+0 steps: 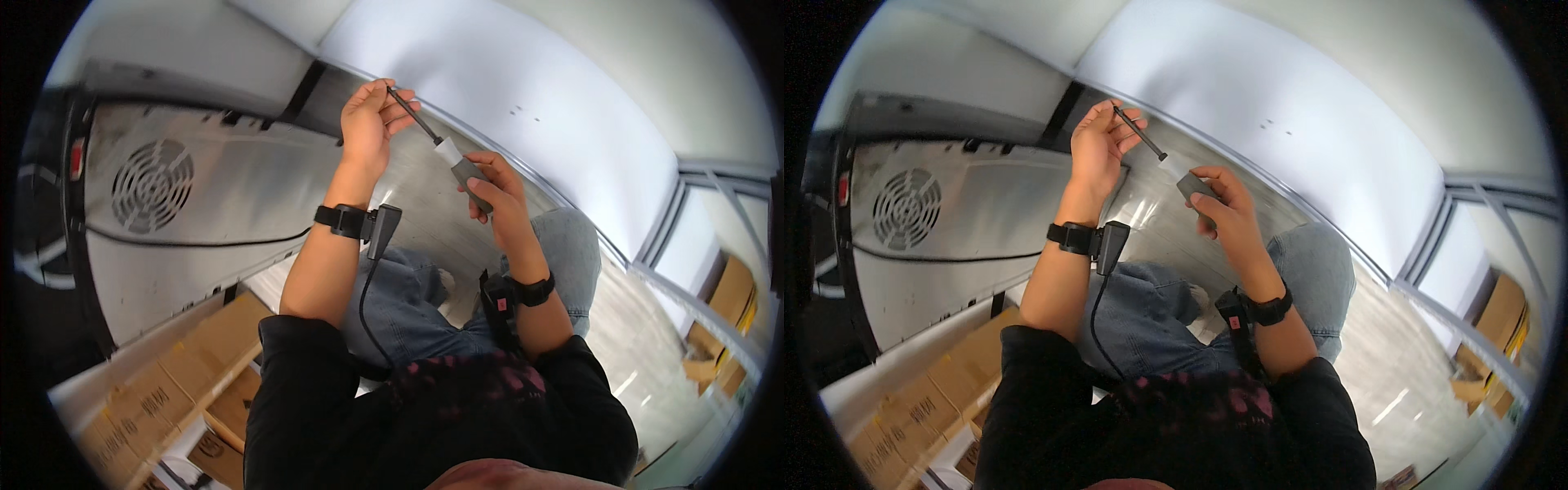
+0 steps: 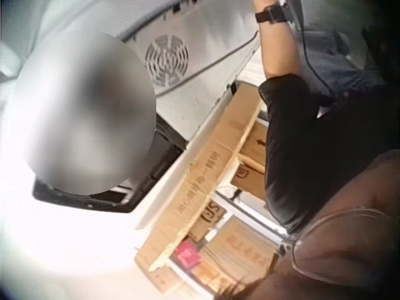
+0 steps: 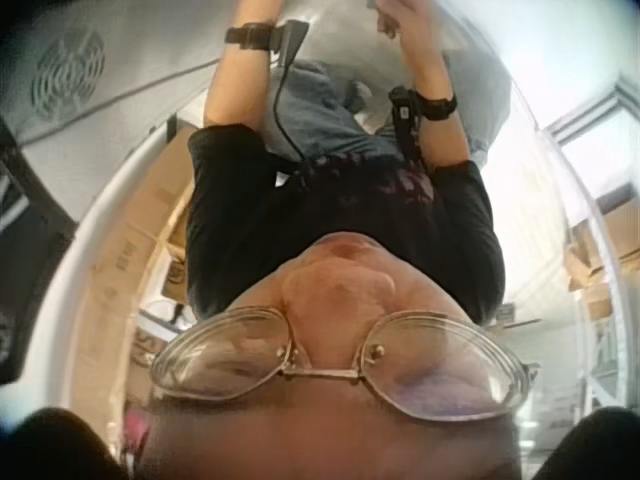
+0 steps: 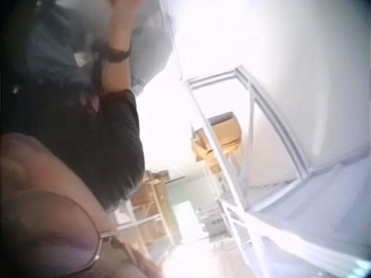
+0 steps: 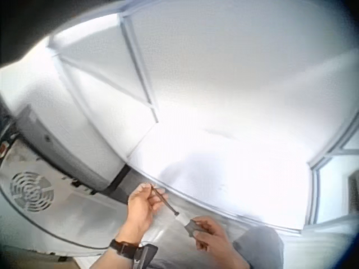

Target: The person wipes the back of a black electronic device with a blue cloth, then uses a screwdriver to remove screws from the device's back panel. The person continues unscrewing multiple screws from different locations on the device's rear casing.

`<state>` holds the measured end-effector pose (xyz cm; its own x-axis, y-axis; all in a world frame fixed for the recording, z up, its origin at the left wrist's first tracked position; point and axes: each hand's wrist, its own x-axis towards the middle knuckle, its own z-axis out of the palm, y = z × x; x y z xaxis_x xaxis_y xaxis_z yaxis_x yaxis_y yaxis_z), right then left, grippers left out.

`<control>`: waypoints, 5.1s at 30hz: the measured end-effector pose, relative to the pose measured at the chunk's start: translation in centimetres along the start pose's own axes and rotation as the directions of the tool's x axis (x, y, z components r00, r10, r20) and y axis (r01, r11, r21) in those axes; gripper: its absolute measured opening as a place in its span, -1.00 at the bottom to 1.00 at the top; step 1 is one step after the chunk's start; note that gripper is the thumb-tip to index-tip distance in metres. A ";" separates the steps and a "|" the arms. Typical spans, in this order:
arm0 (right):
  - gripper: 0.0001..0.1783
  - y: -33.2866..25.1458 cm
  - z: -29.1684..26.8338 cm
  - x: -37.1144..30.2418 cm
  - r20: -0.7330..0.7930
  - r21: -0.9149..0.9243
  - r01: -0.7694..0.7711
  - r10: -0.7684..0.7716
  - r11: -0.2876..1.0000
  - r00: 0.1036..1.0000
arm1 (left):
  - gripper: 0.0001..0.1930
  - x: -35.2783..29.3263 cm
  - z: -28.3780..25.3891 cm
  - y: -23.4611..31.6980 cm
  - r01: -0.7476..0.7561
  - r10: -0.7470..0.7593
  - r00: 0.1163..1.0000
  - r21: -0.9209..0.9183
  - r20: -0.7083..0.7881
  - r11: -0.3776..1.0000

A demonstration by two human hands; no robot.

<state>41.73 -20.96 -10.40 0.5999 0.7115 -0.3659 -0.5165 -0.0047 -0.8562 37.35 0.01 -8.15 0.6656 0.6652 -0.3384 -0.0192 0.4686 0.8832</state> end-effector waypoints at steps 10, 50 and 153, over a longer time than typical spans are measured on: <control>-0.71 4.6 -7.8 -0.7 -0.403 -0.022 -0.007 -0.003 1.000 0.915 | -0.88 8.4 6.7 -13.3 0.434 -0.447 0.890 0.130 0.092 0.892; -0.47 0.5 4.4 -3.4 0.405 0.199 0.115 -0.189 0.973 0.895 | -0.61 -11.8 -4.4 6.9 -0.233 0.232 0.972 -0.040 -0.048 0.972; -0.45 3.1 31.0 -23.6 0.105 -0.327 0.431 -0.421 0.841 0.901 | -0.60 -28.7 -24.7 15.4 -0.323 0.358 0.934 -0.408 0.012 0.854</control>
<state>6.97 -15.99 6.88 0.6935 0.7171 0.0690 0.0241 0.0726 -0.9971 -0.51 2.49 7.10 0.6232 0.7821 0.0044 -0.5356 0.4227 0.7311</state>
